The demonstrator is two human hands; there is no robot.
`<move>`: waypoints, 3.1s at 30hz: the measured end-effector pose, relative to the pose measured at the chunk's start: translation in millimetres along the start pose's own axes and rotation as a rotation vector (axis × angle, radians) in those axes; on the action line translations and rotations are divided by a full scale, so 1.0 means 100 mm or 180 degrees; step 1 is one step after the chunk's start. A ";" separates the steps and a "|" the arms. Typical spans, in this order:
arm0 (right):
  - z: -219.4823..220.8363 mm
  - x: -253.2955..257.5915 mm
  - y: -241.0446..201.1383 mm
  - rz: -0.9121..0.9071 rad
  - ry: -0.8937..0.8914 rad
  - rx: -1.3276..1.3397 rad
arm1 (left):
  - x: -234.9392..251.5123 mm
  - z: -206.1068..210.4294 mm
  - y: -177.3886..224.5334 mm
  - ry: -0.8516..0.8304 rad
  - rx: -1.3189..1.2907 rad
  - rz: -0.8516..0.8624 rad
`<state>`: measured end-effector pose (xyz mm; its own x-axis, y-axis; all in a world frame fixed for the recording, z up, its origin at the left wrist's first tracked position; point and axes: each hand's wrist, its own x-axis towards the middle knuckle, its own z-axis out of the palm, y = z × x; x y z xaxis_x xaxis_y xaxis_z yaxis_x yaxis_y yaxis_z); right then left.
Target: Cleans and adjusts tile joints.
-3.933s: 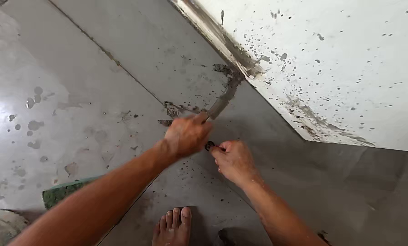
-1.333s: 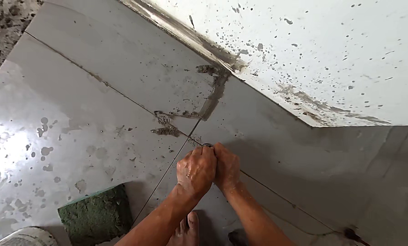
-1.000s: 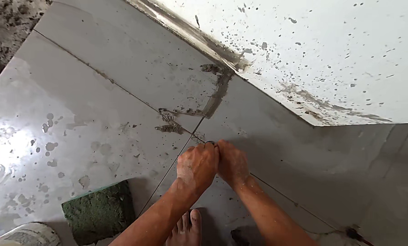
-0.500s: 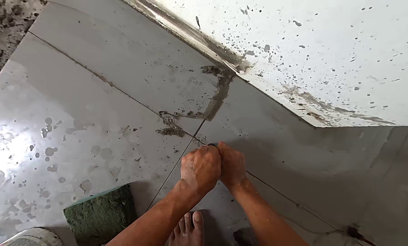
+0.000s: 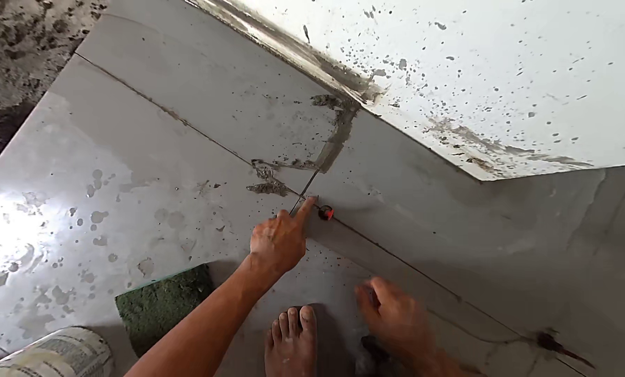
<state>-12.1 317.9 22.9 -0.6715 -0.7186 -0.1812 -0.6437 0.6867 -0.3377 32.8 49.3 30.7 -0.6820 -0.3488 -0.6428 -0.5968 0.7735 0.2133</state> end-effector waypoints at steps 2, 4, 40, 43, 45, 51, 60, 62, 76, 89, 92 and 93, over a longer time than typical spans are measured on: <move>-0.01 -0.24 0.05 -0.0002 -0.0120 -0.0099 | 0.03 -0.12 0.04 -0.0241 0.0168 -0.0114; -0.04 -0.37 0.07 -0.0026 -0.0153 -0.0160 | -0.06 -0.19 0.12 -0.0314 0.0256 -0.0237; 0.03 0.31 -0.17 0.0218 0.0195 0.0663 | -0.14 -0.30 0.19 0.0722 -0.0470 0.0309; 0.02 0.82 -0.33 0.0433 0.0232 0.0787 | 0.02 -0.06 0.17 0.1089 -0.0854 0.0606; -0.06 1.07 -0.50 0.0844 0.0090 0.1014 | 0.14 0.14 0.11 0.1377 -0.0967 0.0703; -0.04 1.36 -0.77 0.1579 -0.0417 0.0494 | 0.06 0.43 -0.09 0.2056 -0.1533 0.0423; -0.17 1.22 -0.79 0.1123 0.0124 0.0513 | 0.31 0.58 0.11 0.2237 -0.1386 0.1113; -0.24 1.20 -0.80 0.1040 0.0069 0.0471 | 0.40 0.57 0.13 0.2282 -0.1322 0.1220; -0.32 1.38 -0.97 0.1330 -0.0470 0.0175 | 0.30 0.61 0.38 0.2321 -0.1161 0.0390; -0.46 1.65 -1.11 0.1326 -0.1252 -0.0344 | 0.27 0.76 0.53 0.2556 -0.1309 0.0065; -0.48 1.68 -1.15 0.1504 -0.1303 -0.0196 | 0.29 0.83 0.59 0.2670 -0.1270 0.0031; -0.48 1.69 -1.13 0.1494 -0.1330 -0.0151 | 0.26 0.84 0.59 0.2691 -0.1329 0.0027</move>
<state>-70.3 124.5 75.3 -0.6924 -0.3152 -0.6490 -0.3373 0.9366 -0.0949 15.3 130.2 -35.1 -0.6698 -0.7391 0.0721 -0.5820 0.5828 0.5672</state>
